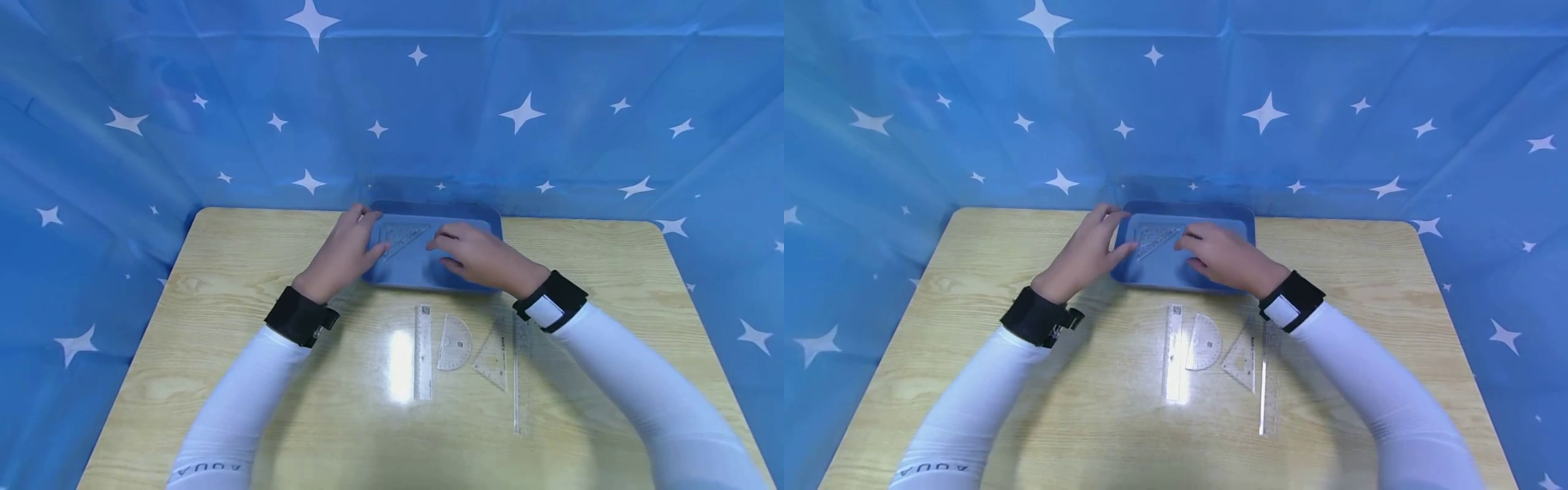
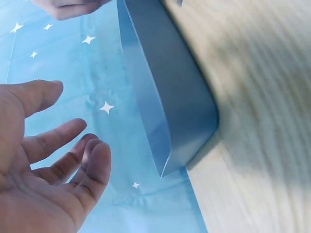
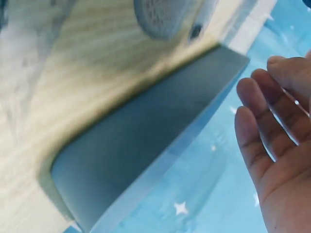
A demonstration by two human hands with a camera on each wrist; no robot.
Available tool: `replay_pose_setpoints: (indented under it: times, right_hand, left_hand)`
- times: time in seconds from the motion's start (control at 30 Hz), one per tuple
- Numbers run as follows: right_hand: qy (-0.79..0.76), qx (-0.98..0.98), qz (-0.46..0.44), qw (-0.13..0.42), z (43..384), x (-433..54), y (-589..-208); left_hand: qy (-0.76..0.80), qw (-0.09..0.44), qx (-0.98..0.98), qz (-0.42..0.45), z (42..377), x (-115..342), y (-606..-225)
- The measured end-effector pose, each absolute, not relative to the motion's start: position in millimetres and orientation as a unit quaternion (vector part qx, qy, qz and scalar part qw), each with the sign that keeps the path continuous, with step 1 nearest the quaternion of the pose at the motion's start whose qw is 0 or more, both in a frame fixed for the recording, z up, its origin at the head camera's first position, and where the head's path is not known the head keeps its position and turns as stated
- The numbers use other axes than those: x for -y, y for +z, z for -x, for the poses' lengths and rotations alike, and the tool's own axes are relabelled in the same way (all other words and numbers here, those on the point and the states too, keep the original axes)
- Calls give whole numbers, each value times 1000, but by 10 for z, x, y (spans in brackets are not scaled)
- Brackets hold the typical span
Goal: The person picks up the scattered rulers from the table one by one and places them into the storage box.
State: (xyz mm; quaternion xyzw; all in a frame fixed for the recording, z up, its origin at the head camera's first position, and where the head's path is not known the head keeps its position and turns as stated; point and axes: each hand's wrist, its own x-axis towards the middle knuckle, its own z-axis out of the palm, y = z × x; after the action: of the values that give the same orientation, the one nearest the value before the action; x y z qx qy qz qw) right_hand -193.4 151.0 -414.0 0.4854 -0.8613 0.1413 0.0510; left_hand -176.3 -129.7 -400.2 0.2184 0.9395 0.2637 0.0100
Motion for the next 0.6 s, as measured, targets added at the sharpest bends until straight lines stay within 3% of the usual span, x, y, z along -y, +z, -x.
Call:
replay_pose_setpoints:
  times: [0.23, 0.6]
  right_hand:
    - [144, 825, -539, 93, 1593, -1513, -4265]
    - [61, 807, -579, 102, 1231, -1363, -4484]
  left_hand:
    - [264, 7, -937, -230, 1535, 1351, -4033]
    - [299, -14, -920, -254, 1223, 1412, -4224]
